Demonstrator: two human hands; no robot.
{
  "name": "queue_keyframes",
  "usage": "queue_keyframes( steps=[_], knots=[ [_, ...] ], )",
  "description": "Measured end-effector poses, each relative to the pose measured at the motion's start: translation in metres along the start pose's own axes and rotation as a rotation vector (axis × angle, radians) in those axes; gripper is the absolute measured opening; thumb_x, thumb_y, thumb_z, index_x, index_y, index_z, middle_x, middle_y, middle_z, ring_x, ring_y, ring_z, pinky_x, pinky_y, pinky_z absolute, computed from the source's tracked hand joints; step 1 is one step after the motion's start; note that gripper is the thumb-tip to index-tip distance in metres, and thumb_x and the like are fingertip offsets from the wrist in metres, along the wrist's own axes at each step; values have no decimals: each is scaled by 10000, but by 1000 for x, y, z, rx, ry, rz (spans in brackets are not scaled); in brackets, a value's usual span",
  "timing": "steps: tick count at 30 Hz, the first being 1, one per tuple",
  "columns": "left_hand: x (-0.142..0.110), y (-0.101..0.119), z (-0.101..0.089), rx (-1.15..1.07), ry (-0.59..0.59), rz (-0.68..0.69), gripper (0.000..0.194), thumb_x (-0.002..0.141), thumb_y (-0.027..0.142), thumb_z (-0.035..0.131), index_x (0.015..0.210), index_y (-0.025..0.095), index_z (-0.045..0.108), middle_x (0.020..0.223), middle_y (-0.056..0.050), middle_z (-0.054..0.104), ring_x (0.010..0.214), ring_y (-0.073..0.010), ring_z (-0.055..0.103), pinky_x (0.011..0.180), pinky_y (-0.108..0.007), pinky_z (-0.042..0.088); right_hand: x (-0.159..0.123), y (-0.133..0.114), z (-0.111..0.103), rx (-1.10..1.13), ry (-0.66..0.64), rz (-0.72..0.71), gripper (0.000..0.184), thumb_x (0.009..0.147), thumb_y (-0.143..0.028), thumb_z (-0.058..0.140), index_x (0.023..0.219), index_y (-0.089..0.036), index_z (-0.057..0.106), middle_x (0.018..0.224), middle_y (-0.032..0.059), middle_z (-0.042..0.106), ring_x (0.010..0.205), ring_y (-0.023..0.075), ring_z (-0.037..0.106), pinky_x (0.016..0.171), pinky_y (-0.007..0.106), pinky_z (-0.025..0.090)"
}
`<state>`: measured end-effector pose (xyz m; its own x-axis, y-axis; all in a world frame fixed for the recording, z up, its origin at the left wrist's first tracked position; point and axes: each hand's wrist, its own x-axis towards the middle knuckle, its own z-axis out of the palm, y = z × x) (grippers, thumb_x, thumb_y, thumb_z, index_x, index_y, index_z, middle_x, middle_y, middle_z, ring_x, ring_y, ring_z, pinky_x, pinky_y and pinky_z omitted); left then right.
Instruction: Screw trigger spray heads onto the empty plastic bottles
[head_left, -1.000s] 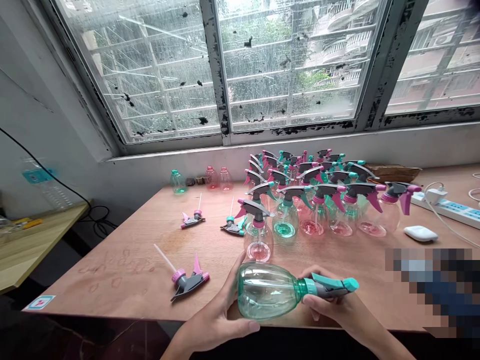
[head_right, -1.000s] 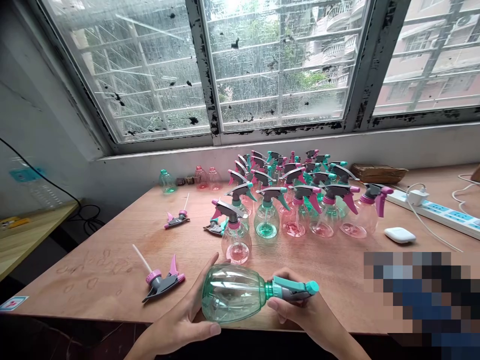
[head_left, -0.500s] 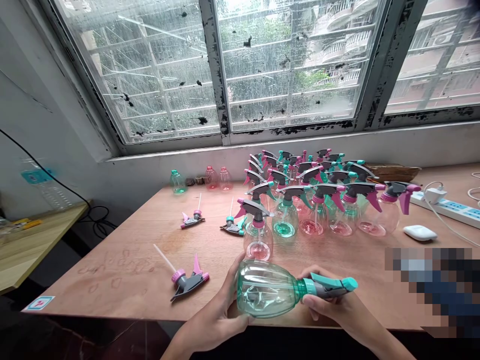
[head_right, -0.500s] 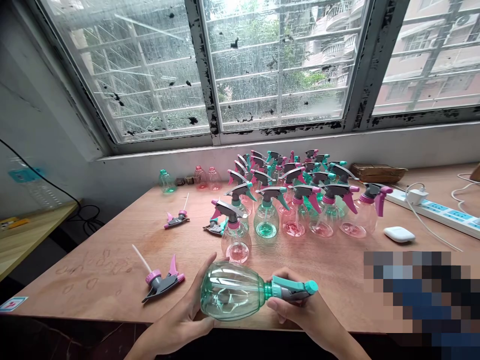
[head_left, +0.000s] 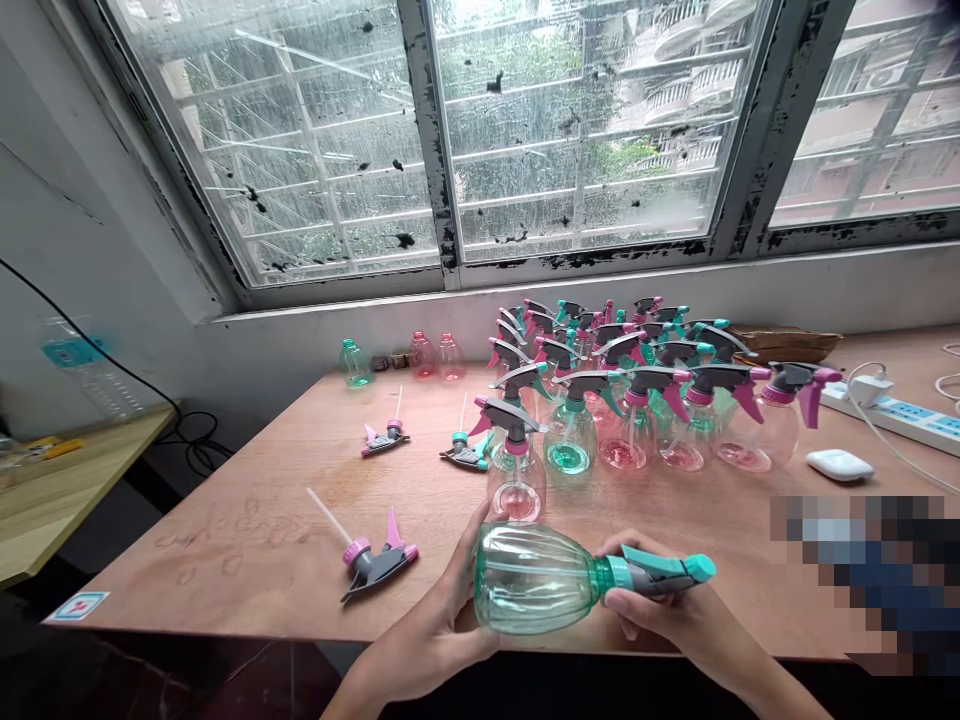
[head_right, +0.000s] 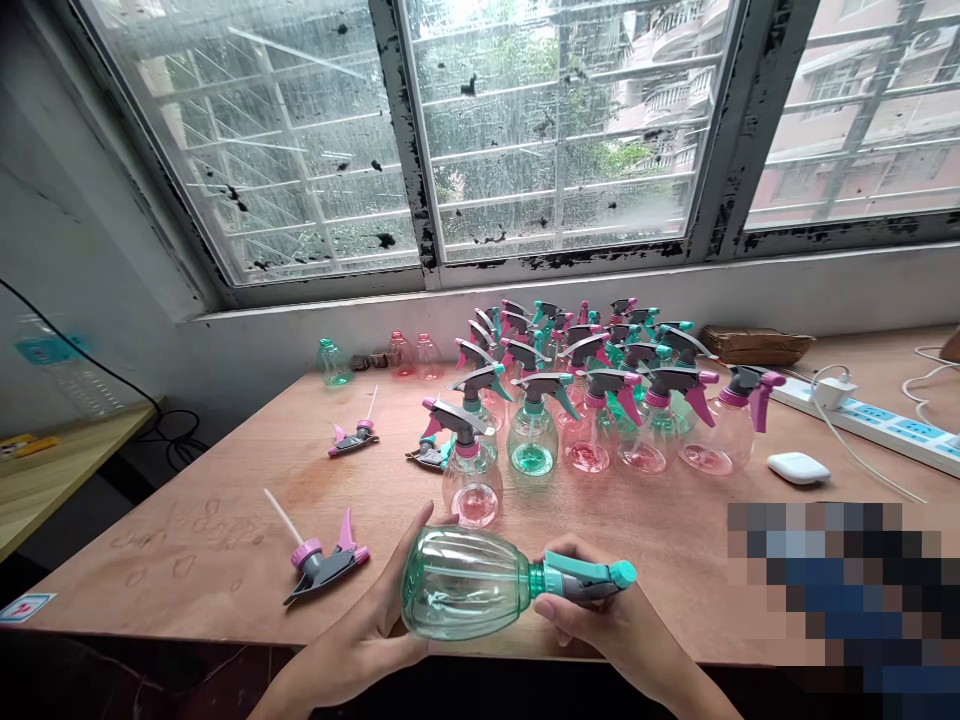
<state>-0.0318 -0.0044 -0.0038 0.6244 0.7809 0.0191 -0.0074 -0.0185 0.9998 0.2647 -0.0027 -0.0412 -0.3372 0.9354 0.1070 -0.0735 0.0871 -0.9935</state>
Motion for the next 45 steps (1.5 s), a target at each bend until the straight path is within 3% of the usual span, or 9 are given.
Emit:
queue_keyframes(
  steps=[10,17,21,27,33,40,45],
  knots=[
    [2,0,-1,-63,-37,-33,1084,891,223,737,1582,358,-87,1691,-93,180,1534,-328,233,1242,-497,231,0,0,0,-31,6,5,318,884,-519,745,1023,-257,629,607,-37,572,548,221,538,573,299,477],
    [0,-2,-3,-46,-41,-4,1034,900,228,726,1586,379,-32,1706,-66,111,1548,-321,184,1248,-476,216,-1,-1,-1,7,-28,-6,241,915,-459,751,1016,-270,640,634,-47,579,562,198,544,574,268,479],
    [-1,0,-1,-53,-17,-1,1009,925,212,693,1569,435,-51,1707,-41,118,1539,-307,221,1238,-460,238,-2,-2,0,1,-10,-3,288,912,-486,750,1043,-255,639,617,-44,580,560,198,533,567,267,470],
    [1,0,1,-63,-24,-11,1087,897,230,731,1568,385,-110,1700,-72,144,1543,-314,204,1249,-478,203,-3,-4,3,-39,21,14,356,873,-570,742,1001,-250,653,619,-38,556,562,214,536,568,294,489],
    [2,-1,-1,-45,-35,-11,1080,891,255,739,1576,357,-90,1700,-74,144,1553,-317,164,1256,-483,184,-2,-3,-1,-2,-51,18,271,922,-468,739,998,-230,633,630,-34,567,583,200,526,575,287,473],
    [0,1,2,-54,-23,18,975,943,206,667,1569,447,-40,1710,-23,98,1551,-299,177,1244,-458,215,-2,-2,-1,27,-56,13,239,934,-417,742,999,-213,637,634,-28,582,593,200,534,580,293,459],
    [1,-1,-1,-38,-14,3,1079,876,221,753,1582,394,-45,1713,-40,56,1564,-317,85,1259,-470,172,-2,0,-2,33,-75,14,237,940,-436,740,987,-225,642,630,-32,575,590,193,512,574,281,448]
  ],
)
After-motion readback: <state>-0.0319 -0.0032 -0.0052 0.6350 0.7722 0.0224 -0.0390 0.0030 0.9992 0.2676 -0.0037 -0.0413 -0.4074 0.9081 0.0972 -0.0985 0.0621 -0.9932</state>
